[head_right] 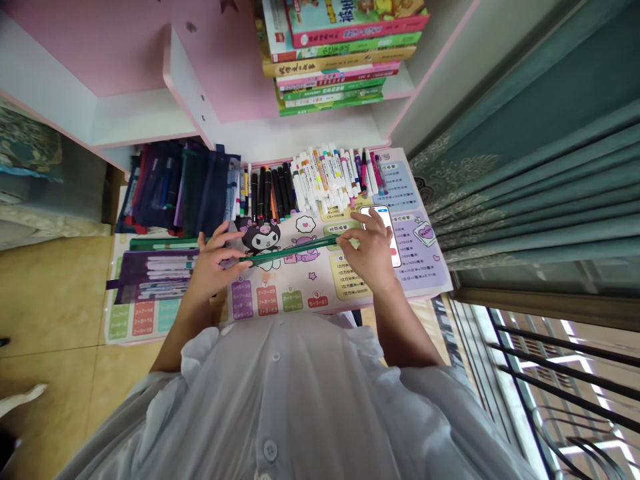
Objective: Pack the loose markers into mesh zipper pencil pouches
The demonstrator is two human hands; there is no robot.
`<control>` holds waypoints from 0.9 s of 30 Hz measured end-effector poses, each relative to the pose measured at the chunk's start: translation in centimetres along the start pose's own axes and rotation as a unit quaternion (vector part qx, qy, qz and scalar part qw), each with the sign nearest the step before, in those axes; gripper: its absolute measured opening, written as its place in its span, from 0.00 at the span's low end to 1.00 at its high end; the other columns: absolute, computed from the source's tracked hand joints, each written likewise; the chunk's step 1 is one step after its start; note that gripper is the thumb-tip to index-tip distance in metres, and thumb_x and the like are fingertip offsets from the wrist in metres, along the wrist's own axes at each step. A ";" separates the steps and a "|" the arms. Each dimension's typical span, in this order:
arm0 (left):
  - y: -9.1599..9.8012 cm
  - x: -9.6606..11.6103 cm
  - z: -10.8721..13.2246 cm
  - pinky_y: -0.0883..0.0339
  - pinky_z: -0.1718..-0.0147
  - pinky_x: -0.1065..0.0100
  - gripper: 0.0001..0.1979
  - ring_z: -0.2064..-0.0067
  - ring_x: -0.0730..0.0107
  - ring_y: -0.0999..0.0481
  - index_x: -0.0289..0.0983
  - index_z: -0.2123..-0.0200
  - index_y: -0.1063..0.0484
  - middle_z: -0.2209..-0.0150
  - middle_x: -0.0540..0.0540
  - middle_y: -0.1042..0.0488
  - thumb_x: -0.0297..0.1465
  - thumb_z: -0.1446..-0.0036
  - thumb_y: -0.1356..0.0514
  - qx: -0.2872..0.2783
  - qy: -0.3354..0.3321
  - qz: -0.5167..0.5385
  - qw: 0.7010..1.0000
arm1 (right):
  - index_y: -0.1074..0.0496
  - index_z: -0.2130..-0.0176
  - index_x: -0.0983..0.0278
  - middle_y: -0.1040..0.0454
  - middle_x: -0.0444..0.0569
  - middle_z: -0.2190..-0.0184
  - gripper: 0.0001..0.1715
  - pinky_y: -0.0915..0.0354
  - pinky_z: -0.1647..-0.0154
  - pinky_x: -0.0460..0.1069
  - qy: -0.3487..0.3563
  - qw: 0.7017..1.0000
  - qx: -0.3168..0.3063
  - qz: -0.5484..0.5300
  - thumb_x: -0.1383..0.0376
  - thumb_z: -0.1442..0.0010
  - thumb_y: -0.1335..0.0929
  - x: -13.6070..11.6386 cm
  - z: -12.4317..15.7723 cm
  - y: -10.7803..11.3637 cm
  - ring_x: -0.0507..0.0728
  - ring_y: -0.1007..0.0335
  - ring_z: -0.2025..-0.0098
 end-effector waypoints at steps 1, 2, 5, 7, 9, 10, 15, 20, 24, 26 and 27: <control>0.0 0.0 0.0 0.73 0.32 0.34 0.12 0.30 0.48 0.42 0.43 0.72 0.23 0.42 0.46 0.25 0.44 0.44 0.35 0.000 0.001 -0.001 1.000 | 0.24 0.74 0.57 0.24 0.49 0.46 0.07 0.47 0.36 0.78 0.000 1.000 0.005 0.000 0.60 0.45 0.30 0.2 0.0 0.1 0.74 0.41 0.33; -0.1 0.0 0.0 0.73 0.32 0.34 0.12 0.30 0.48 0.42 0.43 0.72 0.23 0.42 0.46 0.25 0.44 0.44 0.35 -0.002 0.002 -0.001 1.000 | 0.24 0.74 0.57 0.24 0.49 0.46 0.07 0.47 0.35 0.78 0.002 1.000 0.009 0.000 0.60 0.45 0.30 0.3 -0.1 0.1 0.74 0.40 0.33; -0.2 -0.1 0.0 0.73 0.32 0.34 0.12 0.30 0.49 0.42 0.44 0.72 0.23 0.43 0.47 0.25 0.44 0.44 0.35 -0.003 0.000 -0.002 1.000 | 0.24 0.74 0.57 0.24 0.48 0.46 0.08 0.46 0.35 0.77 0.011 1.000 0.016 0.003 0.59 0.44 0.30 0.5 -0.2 0.1 0.73 0.39 0.34; -0.2 -0.2 0.0 0.73 0.32 0.34 0.12 0.30 0.49 0.42 0.44 0.72 0.23 0.43 0.47 0.25 0.45 0.44 0.35 -0.001 0.000 -0.001 1.000 | 0.24 0.73 0.57 0.24 0.48 0.46 0.08 0.45 0.35 0.77 0.014 1.000 0.019 0.006 0.60 0.44 0.30 0.6 -0.2 0.2 0.73 0.39 0.34; -0.1 -0.2 0.0 0.73 0.32 0.34 0.12 0.30 0.49 0.42 0.43 0.72 0.23 0.43 0.46 0.25 0.45 0.44 0.35 0.001 0.002 0.000 1.000 | 0.24 0.73 0.57 0.24 0.49 0.46 0.08 0.43 0.36 0.76 0.014 1.000 0.025 0.009 0.60 0.43 0.30 0.8 -0.3 0.3 0.73 0.39 0.34; -0.1 -0.2 0.0 0.73 0.32 0.34 0.12 0.30 0.48 0.42 0.43 0.72 0.23 0.43 0.46 0.25 0.45 0.44 0.35 0.000 0.002 0.001 1.000 | 0.23 0.73 0.58 0.24 0.49 0.46 0.08 0.42 0.36 0.75 0.013 0.999 0.028 0.011 0.60 0.43 0.30 0.9 -0.3 0.4 0.73 0.39 0.34; -0.1 -0.1 0.0 0.73 0.32 0.33 0.13 0.31 0.47 0.41 0.43 0.73 0.23 0.43 0.47 0.25 0.45 0.44 0.35 0.002 -0.004 0.004 1.000 | 0.23 0.74 0.58 0.23 0.51 0.47 0.08 0.41 0.36 0.74 0.006 1.000 0.029 0.007 0.60 0.44 0.29 1.6 -0.5 0.5 0.73 0.39 0.34; -0.2 -0.2 -0.1 0.72 0.32 0.33 0.12 0.31 0.48 0.41 0.43 0.72 0.22 0.43 0.46 0.25 0.44 0.44 0.35 0.005 -0.002 0.000 1.000 | 0.22 0.73 0.59 0.23 0.51 0.47 0.06 0.41 0.35 0.72 -0.004 0.999 0.030 -0.011 0.61 0.45 0.29 2.8 -0.8 0.4 0.73 0.38 0.34; -0.2 -0.1 -0.2 0.72 0.32 0.33 0.12 0.31 0.47 0.41 0.43 0.72 0.23 0.43 0.46 0.24 0.43 0.45 0.34 -0.002 0.001 0.000 1.000 | 0.22 0.72 0.59 0.23 0.50 0.47 0.05 0.41 0.35 0.72 -0.004 0.999 0.034 -0.013 0.62 0.46 0.27 3.9 -1.2 0.4 0.72 0.38 0.34; -0.1 0.0 -0.2 0.72 0.33 0.33 0.12 0.31 0.47 0.41 0.42 0.72 0.23 0.43 0.46 0.25 0.43 0.44 0.34 -0.002 0.001 0.003 1.000 | 0.22 0.72 0.59 0.23 0.49 0.47 0.04 0.41 0.35 0.72 -0.004 0.999 0.044 -0.018 0.61 0.47 0.27 4.4 -1.3 0.5 0.72 0.38 0.34; -0.1 0.1 -0.1 0.72 0.33 0.33 0.12 0.31 0.47 0.41 0.42 0.72 0.23 0.43 0.46 0.25 0.43 0.44 0.34 -0.002 0.003 0.004 1.000 | 0.22 0.72 0.59 0.23 0.49 0.47 0.04 0.41 0.35 0.72 -0.004 0.998 0.052 -0.021 0.61 0.47 0.27 4.6 -1.4 0.5 0.71 0.37 0.35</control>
Point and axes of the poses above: each hand's wrist, its own z-axis away from the middle knuckle, its own y-axis out of the back of the hand, x = y × z, the point moved 5 cm from there along -z, towards the middle knuckle
